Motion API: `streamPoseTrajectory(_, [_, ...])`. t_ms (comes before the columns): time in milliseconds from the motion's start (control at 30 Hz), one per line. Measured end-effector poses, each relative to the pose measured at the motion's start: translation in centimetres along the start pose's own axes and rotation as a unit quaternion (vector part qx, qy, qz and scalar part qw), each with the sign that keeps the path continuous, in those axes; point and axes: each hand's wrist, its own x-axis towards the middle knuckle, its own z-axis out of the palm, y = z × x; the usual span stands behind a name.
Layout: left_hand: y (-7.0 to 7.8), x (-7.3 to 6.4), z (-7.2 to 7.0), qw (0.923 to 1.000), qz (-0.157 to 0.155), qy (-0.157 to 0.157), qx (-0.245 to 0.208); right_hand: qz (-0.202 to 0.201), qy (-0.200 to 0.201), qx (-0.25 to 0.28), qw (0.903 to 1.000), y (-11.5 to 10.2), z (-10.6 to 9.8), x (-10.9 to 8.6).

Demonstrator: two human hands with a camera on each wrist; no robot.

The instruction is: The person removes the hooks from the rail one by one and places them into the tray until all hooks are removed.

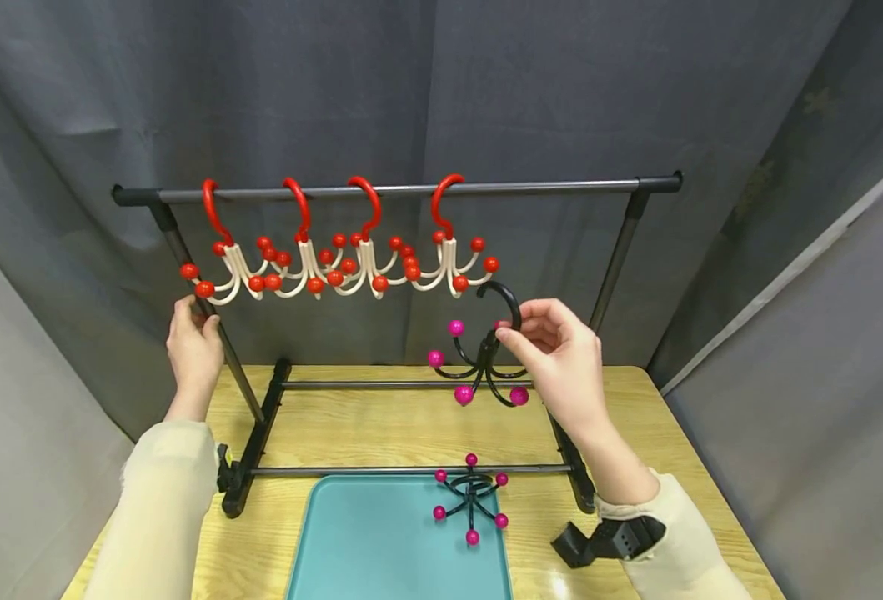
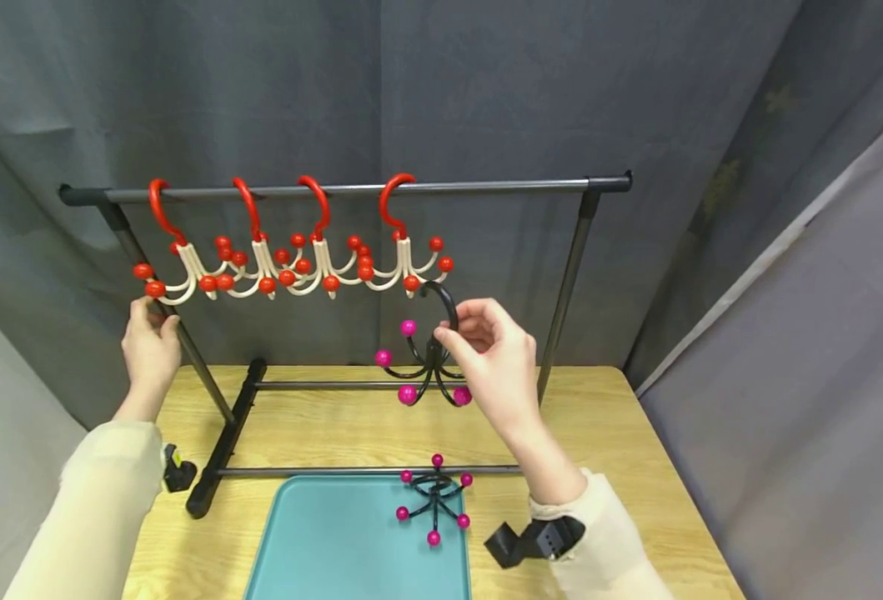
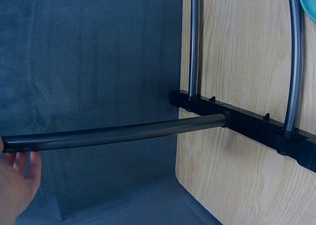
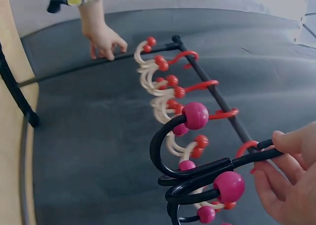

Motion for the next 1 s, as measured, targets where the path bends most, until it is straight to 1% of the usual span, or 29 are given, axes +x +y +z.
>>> streamPoseTrajectory(100, [0.1,0.0,0.0,1.0,0.0,0.002,0.0,0.018,-0.037,0.008,0.9991,0.7,0.6,-1.0])
streamPoseTrajectory(267, [0.4,0.3,0.1,0.9999,0.014,0.002,-0.005,0.06,-0.089,0.004,0.9943,1.8,1.5,-2.6])
streamPoseTrajectory(467, [0.1,0.1,0.0,0.9999,0.011,0.005,-0.001,0.104,-0.125,-0.025,0.9863,3.5,3.0,-4.5])
streamPoseTrajectory(633, [-0.1,0.1,0.0,0.9999,0.011,0.001,0.0,0.132,-0.15,-0.028,0.9794,5.3,4.5,-5.8])
streamPoseTrajectory(733, [-0.2,0.1,0.0,1.0,0.009,0.0,0.001,0.134,-0.161,-0.051,0.9764,6.4,5.3,-6.6])
streamPoseTrajectory(833, [-0.2,0.0,0.0,1.0,0.007,-0.001,0.002,0.128,-0.168,-0.081,0.9741,7.4,6.1,-7.4])
streamPoseTrajectory(933, [-0.2,0.0,0.0,1.0,0.004,-0.003,0.002,0.119,-0.175,-0.092,0.9731,8.4,6.7,-8.0])
streamPoseTrajectory(1000, [-0.1,0.0,0.0,1.0,0.004,-0.003,0.001,0.112,-0.183,-0.089,0.9727,9.1,7.0,-8.4])
